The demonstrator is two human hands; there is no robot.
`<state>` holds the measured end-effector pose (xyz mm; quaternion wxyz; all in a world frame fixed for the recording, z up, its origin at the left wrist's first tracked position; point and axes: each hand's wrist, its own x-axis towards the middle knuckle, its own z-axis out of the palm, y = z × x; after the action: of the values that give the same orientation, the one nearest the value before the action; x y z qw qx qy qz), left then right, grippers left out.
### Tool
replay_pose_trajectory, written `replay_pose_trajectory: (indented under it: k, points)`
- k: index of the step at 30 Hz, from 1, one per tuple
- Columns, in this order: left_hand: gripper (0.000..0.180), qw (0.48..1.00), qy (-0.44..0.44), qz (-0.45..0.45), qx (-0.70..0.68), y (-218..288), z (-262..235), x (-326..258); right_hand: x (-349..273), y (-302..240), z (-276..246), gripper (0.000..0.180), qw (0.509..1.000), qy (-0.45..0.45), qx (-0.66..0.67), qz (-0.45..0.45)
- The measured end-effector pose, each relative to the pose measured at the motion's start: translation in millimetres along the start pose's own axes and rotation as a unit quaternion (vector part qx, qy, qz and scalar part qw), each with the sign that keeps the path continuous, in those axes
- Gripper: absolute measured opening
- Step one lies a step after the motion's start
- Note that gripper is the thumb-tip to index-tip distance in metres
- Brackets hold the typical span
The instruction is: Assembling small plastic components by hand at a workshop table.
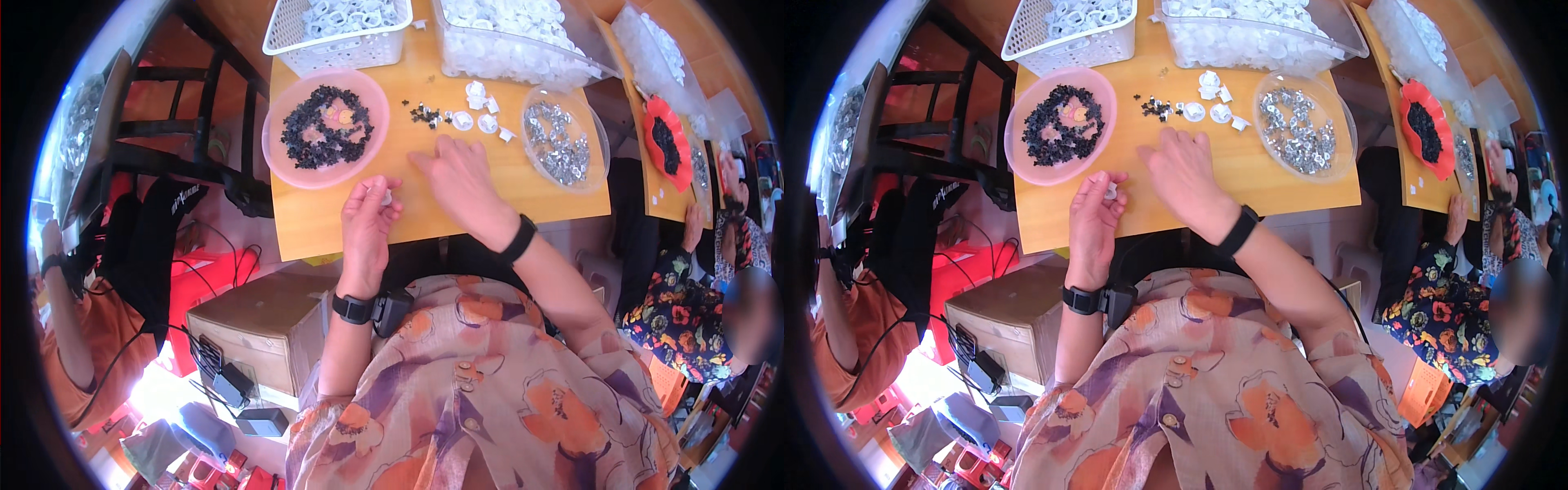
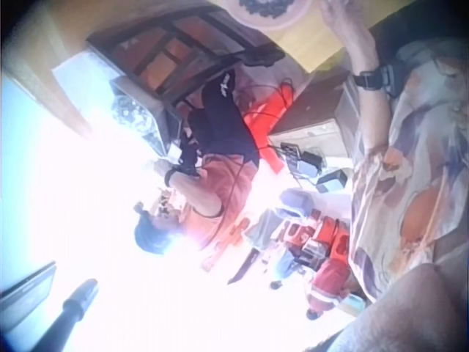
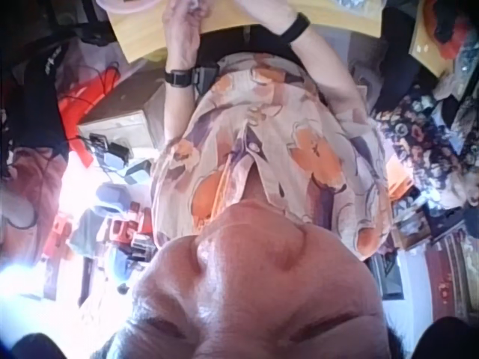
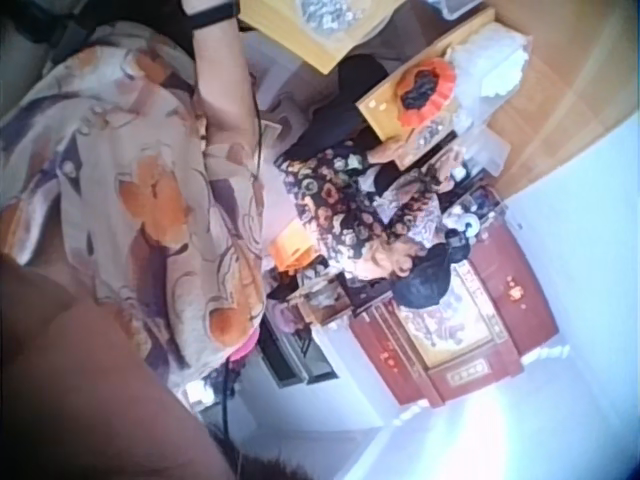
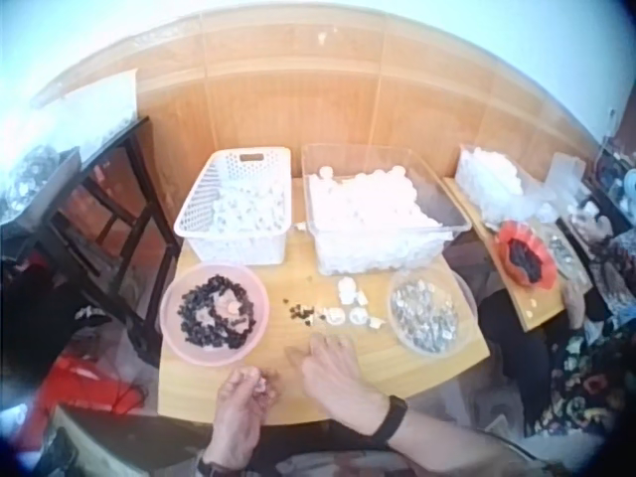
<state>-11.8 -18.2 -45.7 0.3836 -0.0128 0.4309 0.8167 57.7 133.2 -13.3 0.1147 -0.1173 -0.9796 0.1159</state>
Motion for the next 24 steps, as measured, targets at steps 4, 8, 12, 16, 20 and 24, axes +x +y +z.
replay_pose_trajectory:
  k: [4, 8, 12, 16, 20, 24]
  points:
    - [0.011, 0.966, 0.035, 0.073, 0.247, -2.0, 12.9, 0.3, -21.8, 5.1, -4.0, 0.024, 0.996, -0.002, 0.079, 0.047]
    - [0.01, 0.803, 0.048, 0.241, 0.543, -8.8, 27.7, 1.5, -32.0, 19.7, 3.4, 0.019, 0.94, 0.045, 0.306, 0.146]
    - [0.014, 0.729, 0.074, 0.251, 0.632, -15.4, 40.3, 3.3, -38.5, 30.5, 8.8, 0.015, 0.922, 0.07, 0.347, 0.158]
    - [0.011, 0.686, 0.088, 0.279, 0.666, -19.6, 49.7, 8.7, -41.6, 36.2, 10.1, 0.013, 0.909, 0.084, 0.377, 0.156]
    - [0.008, 0.642, 0.076, 0.309, 0.698, -22.9, 49.0, 11.0, -44.0, 36.6, 12.7, 0.012, 0.913, 0.088, 0.366, 0.156]
    - [0.007, 0.622, 0.07, 0.326, 0.709, -25.9, 49.9, 13.5, -44.0, 34.5, 17.2, 0.011, 0.927, 0.111, 0.326, 0.149]
